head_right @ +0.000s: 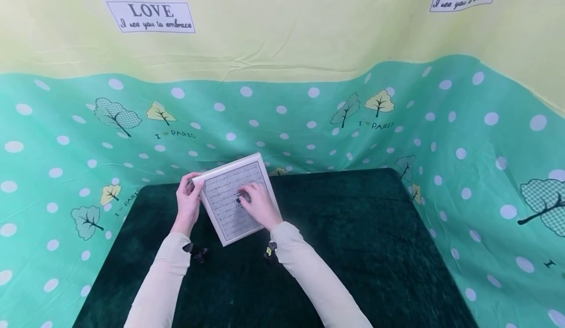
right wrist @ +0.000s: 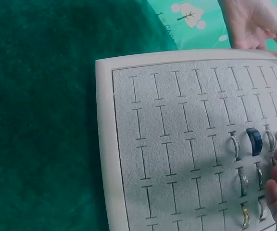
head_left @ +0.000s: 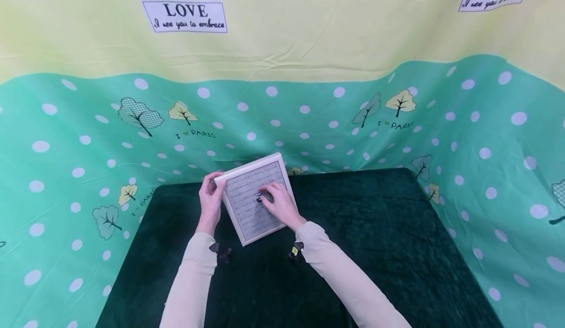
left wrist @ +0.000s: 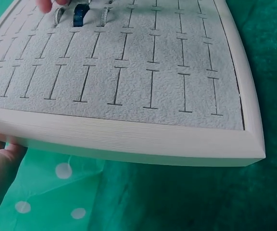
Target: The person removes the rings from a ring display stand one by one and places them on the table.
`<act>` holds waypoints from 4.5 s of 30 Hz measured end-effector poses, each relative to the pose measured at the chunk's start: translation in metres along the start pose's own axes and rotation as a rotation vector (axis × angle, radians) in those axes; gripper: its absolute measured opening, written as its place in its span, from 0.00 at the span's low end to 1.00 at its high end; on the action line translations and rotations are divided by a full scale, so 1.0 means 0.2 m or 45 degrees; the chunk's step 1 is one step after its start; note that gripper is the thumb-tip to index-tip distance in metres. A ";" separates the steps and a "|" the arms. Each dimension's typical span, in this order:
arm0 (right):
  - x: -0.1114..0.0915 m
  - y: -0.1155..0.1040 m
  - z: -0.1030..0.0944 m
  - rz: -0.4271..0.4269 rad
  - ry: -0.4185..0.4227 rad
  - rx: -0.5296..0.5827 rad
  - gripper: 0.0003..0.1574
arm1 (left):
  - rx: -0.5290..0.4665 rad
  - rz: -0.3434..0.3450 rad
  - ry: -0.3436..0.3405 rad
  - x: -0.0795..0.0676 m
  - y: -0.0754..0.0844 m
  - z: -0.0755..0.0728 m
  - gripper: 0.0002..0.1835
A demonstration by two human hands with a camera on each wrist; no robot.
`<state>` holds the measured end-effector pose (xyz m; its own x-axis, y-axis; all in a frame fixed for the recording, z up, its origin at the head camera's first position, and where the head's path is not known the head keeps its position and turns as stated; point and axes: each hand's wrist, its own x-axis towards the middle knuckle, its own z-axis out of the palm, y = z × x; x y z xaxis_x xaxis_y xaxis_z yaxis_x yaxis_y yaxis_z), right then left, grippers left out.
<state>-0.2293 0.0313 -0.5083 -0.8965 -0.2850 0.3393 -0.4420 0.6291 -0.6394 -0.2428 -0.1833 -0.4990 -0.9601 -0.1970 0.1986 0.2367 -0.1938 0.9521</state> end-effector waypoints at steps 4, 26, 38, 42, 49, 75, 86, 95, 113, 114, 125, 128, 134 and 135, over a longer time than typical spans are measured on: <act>0.02 0.00 0.00 -0.033 0.084 -0.054 0.11 | -0.018 0.032 0.003 0.02 -0.03 0.02 0.18; 0.01 0.02 0.06 -0.146 0.154 -0.163 0.04 | -0.005 0.060 0.040 -0.01 -0.05 -0.01 0.19; 0.00 0.03 0.03 -0.071 0.049 0.025 0.04 | 0.039 0.022 0.024 -0.01 -0.06 -0.01 0.20; -0.01 0.04 0.02 -0.071 0.060 0.144 0.04 | 0.044 0.008 0.005 -0.02 -0.03 -0.01 0.19; -0.03 0.05 -0.01 -0.048 0.063 0.374 0.05 | 0.065 0.027 -0.016 -0.06 0.06 0.03 0.19; -0.25 0.22 -0.03 0.259 0.183 0.564 0.05 | 0.045 0.100 -0.004 -0.06 0.03 0.04 0.19; -0.36 0.36 -0.10 0.360 0.148 0.555 0.06 | 0.043 0.123 0.008 -0.06 0.04 0.04 0.19; -0.44 0.49 -0.14 0.435 0.187 0.529 0.07 | 0.039 0.078 0.002 -0.06 0.05 0.03 0.19; -0.56 0.74 -0.22 0.574 0.139 0.400 0.06 | 0.033 0.080 0.005 -0.06 0.06 0.04 0.18; -0.56 0.75 -0.23 0.571 0.138 0.393 0.06 | 0.036 0.077 0.006 -0.06 0.06 0.04 0.18; -0.58 0.83 -0.31 0.570 0.132 0.301 0.06 | 0.036 0.071 0.005 -0.06 0.05 0.03 0.18; -0.59 0.86 -0.32 0.566 0.131 0.273 0.06 | 0.031 0.074 0.003 -0.06 0.05 0.03 0.18; -0.61 0.89 -0.33 0.596 0.132 0.223 0.05 | 0.028 0.088 -0.009 -0.06 0.04 0.03 0.18; -0.62 0.89 -0.33 0.604 0.136 0.225 0.05 | 0.029 0.091 -0.009 -0.06 0.04 0.03 0.18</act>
<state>-0.1952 0.2253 -0.6180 -0.9954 0.0836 0.0463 0.0058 0.5366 -0.8438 -0.2311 -0.1768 -0.4919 -0.9420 -0.2027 0.2675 0.3009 -0.1574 0.9406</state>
